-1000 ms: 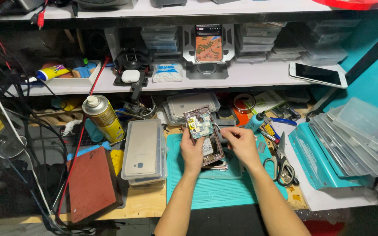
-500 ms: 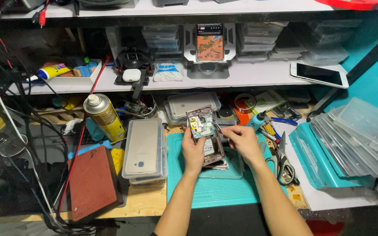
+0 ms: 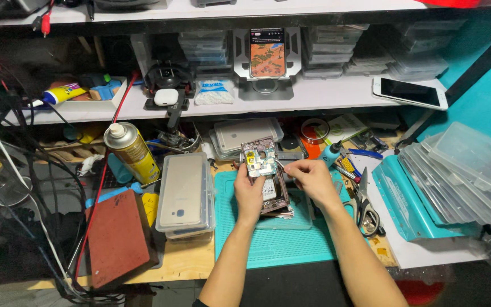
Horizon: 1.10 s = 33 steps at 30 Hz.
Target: The person repairs a smartphone at a workbench. They hold the opened phone with its back cover removed and use a small hand tool to pry, unscrew, and detach internal components such as the battery and mid-frame parts, placing removed parts on the repair mat. Near the end they set the phone housing down and work on a separate component on the mat.
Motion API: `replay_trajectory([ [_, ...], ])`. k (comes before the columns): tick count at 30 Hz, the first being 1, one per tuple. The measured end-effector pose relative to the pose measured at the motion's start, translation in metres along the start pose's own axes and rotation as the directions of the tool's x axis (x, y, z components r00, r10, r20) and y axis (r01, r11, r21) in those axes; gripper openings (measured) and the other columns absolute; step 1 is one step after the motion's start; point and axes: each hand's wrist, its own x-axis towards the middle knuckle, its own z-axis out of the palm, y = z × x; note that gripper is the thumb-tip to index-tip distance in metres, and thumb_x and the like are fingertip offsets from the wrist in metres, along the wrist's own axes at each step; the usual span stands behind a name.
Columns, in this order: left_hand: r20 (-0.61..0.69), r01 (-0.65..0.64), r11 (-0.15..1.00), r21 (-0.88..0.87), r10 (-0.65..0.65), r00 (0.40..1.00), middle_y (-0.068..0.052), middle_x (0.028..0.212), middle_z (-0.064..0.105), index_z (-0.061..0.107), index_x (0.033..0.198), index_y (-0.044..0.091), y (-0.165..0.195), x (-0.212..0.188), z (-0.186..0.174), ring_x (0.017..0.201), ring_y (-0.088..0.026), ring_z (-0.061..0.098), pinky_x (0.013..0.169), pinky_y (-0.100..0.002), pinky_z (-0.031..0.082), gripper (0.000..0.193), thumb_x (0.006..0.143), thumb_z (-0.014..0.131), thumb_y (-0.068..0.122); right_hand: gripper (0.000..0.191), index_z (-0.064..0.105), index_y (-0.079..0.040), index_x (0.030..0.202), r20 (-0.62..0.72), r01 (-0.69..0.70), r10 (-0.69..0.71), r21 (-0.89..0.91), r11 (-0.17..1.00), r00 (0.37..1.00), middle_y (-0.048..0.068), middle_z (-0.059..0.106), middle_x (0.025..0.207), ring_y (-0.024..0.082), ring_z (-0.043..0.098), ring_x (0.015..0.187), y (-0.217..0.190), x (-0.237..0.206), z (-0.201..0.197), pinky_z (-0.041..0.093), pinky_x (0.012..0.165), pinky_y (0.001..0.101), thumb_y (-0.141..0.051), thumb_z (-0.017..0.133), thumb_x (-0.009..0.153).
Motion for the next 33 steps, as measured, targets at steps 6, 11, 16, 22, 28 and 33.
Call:
replay_trajectory([
  [6, -0.093, 0.145, 0.989, -0.033, -0.148, 0.985, -0.009, 0.108, 0.072, 0.061, 0.121, -0.001, 0.001, 0.005, -0.002, 0.095, -0.015, 0.068, 0.084, -0.029, 0.055, 0.026, 0.096, 0.066, 0.002, 0.015, 0.078, 0.003, 0.095, -0.052, 0.072, -0.065, 0.141, 0.987, 0.997, 0.000, 0.068, 0.071, 0.005, 0.050, 0.054, -0.005, -0.006, -0.011, 0.037, 0.047, 0.0222, -0.011, 0.074, 0.090],
  [11, -0.138, 0.172, 0.973, -0.152, -0.194, 0.971, -0.013, 0.125, 0.068, 0.054, 0.130, -0.003, 0.013, 0.009, -0.016, 0.111, -0.019, 0.066, 0.097, -0.032, 0.051, 0.037, 0.094, 0.060, -0.004, 0.015, 0.077, 0.002, 0.097, -0.176, 0.157, -0.135, 0.119, 0.980, 0.975, -0.001, 0.066, 0.071, 0.005, 0.050, 0.053, -0.007, -0.012, -0.038, 0.037, 0.047, 0.0218, -0.012, 0.074, 0.092],
  [16, -0.165, 0.123, 0.978, -0.170, -0.152, 0.975, -0.016, 0.135, 0.061, 0.046, 0.139, -0.002, 0.028, 0.014, -0.029, 0.122, -0.023, 0.062, 0.106, -0.035, 0.047, 0.050, 0.090, 0.053, -0.010, 0.014, 0.078, 0.002, 0.097, -0.273, 0.124, -0.111, 0.028, 0.992, 0.955, -0.001, 0.065, 0.071, 0.005, 0.049, 0.054, -0.008, -0.021, -0.070, 0.036, 0.048, 0.0220, -0.011, 0.074, 0.092],
  [22, -0.180, 0.002, 0.976, -0.218, -0.042, 0.983, -0.016, 0.138, 0.058, 0.045, 0.140, -0.004, 0.037, 0.022, -0.043, 0.125, -0.022, 0.059, 0.108, -0.035, 0.047, 0.044, 0.097, 0.053, -0.009, 0.013, 0.078, 0.002, 0.095, -0.268, 0.052, -0.058, -0.027, 0.998, 0.962, 0.000, 0.065, 0.071, 0.006, 0.050, 0.054, 0.007, -0.028, -0.079, 0.036, 0.048, 0.0237, -0.009, 0.074, 0.091],
  [28, -0.240, -0.040, 0.954, -0.297, -0.034, 0.970, -0.017, 0.135, 0.059, 0.045, 0.137, -0.004, 0.055, 0.023, -0.051, 0.123, -0.024, 0.061, 0.105, -0.038, 0.050, 0.036, 0.101, 0.052, -0.006, 0.015, 0.080, 0.001, 0.095, -0.092, 0.053, -0.070, -0.170, 0.984, 0.993, 0.001, 0.070, 0.073, 0.007, 0.054, 0.061, 0.031, -0.021, -0.043, 0.042, 0.055, 0.0260, -0.011, 0.074, 0.088],
  [33, -0.207, -0.073, 0.941, -0.331, 0.003, 0.978, -0.015, 0.139, 0.059, 0.044, 0.143, -0.001, 0.077, 0.017, -0.048, 0.125, -0.022, 0.060, 0.107, -0.035, 0.049, 0.044, 0.100, 0.049, -0.007, 0.019, 0.080, 0.002, 0.093, 0.046, 0.086, -0.076, -0.267, 0.960, 0.996, 0.003, 0.073, 0.074, 0.009, 0.059, 0.067, 0.036, -0.019, -0.021, 0.048, 0.060, 0.0280, -0.015, 0.075, 0.088],
])
